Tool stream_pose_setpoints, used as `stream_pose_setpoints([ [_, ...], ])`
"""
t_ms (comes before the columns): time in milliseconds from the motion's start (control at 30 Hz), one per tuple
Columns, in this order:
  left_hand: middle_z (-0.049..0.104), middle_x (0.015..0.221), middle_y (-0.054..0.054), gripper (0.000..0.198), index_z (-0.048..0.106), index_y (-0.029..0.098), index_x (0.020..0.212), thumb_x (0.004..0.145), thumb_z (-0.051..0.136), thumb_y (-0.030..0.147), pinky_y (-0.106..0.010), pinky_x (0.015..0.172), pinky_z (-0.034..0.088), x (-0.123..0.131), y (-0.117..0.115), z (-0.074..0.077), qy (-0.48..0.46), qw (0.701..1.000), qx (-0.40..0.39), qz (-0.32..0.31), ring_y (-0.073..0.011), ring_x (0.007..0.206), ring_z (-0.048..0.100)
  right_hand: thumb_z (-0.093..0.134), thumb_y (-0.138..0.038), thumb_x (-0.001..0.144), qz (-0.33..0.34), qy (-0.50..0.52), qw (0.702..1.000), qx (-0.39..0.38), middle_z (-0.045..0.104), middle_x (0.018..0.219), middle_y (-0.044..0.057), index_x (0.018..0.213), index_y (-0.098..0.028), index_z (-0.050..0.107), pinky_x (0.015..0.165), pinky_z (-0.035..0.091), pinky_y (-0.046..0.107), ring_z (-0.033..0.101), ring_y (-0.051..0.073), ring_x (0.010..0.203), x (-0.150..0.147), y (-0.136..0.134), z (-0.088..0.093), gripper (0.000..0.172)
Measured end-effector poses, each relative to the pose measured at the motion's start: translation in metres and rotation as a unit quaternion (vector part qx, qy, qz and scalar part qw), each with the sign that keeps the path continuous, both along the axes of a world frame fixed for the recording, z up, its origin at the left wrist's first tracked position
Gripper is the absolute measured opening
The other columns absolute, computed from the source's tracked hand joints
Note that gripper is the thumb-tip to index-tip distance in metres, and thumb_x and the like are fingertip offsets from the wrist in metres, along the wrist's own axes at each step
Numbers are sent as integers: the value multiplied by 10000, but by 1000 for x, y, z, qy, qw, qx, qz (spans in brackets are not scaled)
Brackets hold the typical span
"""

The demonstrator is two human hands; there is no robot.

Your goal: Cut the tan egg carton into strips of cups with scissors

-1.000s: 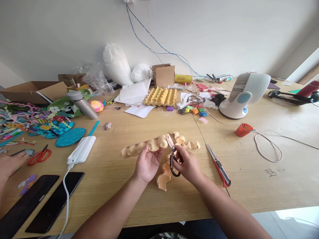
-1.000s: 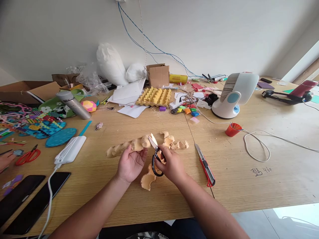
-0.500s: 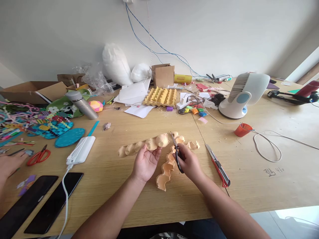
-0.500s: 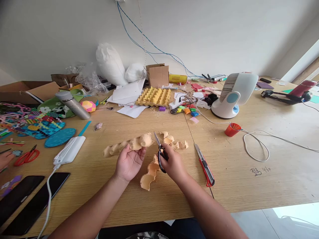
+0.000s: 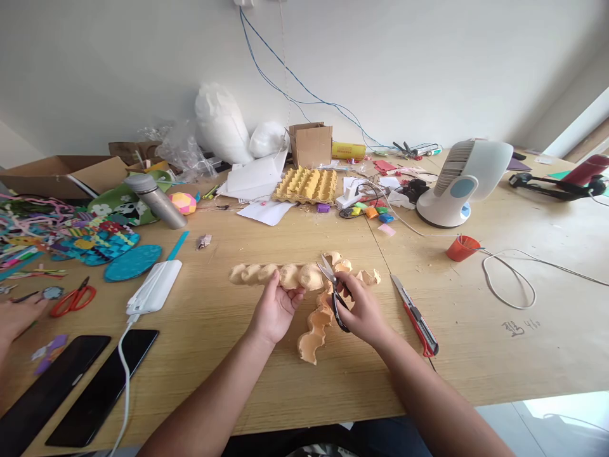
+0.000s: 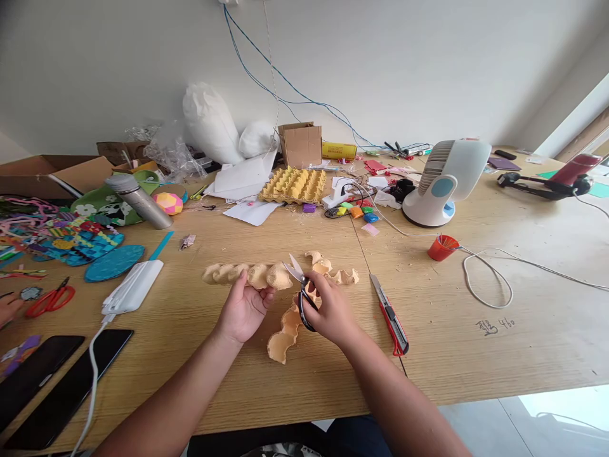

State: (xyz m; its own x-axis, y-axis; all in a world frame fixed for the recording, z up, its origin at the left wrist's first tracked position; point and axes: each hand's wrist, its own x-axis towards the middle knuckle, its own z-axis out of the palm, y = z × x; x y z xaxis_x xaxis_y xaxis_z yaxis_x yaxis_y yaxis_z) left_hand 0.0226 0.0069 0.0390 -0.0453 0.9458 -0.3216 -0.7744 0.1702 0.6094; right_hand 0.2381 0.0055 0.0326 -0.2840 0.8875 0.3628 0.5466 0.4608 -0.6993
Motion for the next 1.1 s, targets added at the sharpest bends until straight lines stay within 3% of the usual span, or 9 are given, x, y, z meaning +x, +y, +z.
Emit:
stream_pose_setpoints([
  [133, 794, 878, -39, 259, 709, 170, 1031, 967, 737, 419, -191, 527, 585, -4, 3, 0, 9, 1000, -12, 4, -115, 589, 701, 623, -298, 969, 7, -48, 998, 42, 725, 1011, 70, 1302, -233, 600, 805, 498, 342, 679, 245, 938, 2, 0, 4, 341],
  [300, 791, 924, -16, 237, 691, 195, 1039, 929, 790, 381, -164, 523, 565, -11, 8, -2, 25, 998, 34, 40, -133, 736, 758, 621, -268, 957, 29, -66, 996, 57, 737, 1048, 87, 1304, -220, 609, 853, 514, 368, 688, 262, 986, 3, -1, 6, 350],
  [433, 791, 924, -22, 259, 690, 183, 1042, 925, 794, 390, -169, 510, 569, -15, 10, -2, 42, 997, 43, 47, -140, 744, 760, 617, -261, 954, 58, -69, 995, 49, 753, 1117, 99, 1306, -219, 602, 864, 522, 377, 691, 256, 977, 3, -2, 7, 354],
  [1100, 777, 865, -8, 217, 675, 202, 1020, 918, 790, 355, -167, 443, 526, -13, 8, 1, 28, 999, 28, 36, -142, 692, 751, 640, -299, 955, 50, -65, 997, -8, 702, 826, 1, 1217, -234, 649, 633, 385, 265, 603, 160, 676, 1, -2, 3, 270],
])
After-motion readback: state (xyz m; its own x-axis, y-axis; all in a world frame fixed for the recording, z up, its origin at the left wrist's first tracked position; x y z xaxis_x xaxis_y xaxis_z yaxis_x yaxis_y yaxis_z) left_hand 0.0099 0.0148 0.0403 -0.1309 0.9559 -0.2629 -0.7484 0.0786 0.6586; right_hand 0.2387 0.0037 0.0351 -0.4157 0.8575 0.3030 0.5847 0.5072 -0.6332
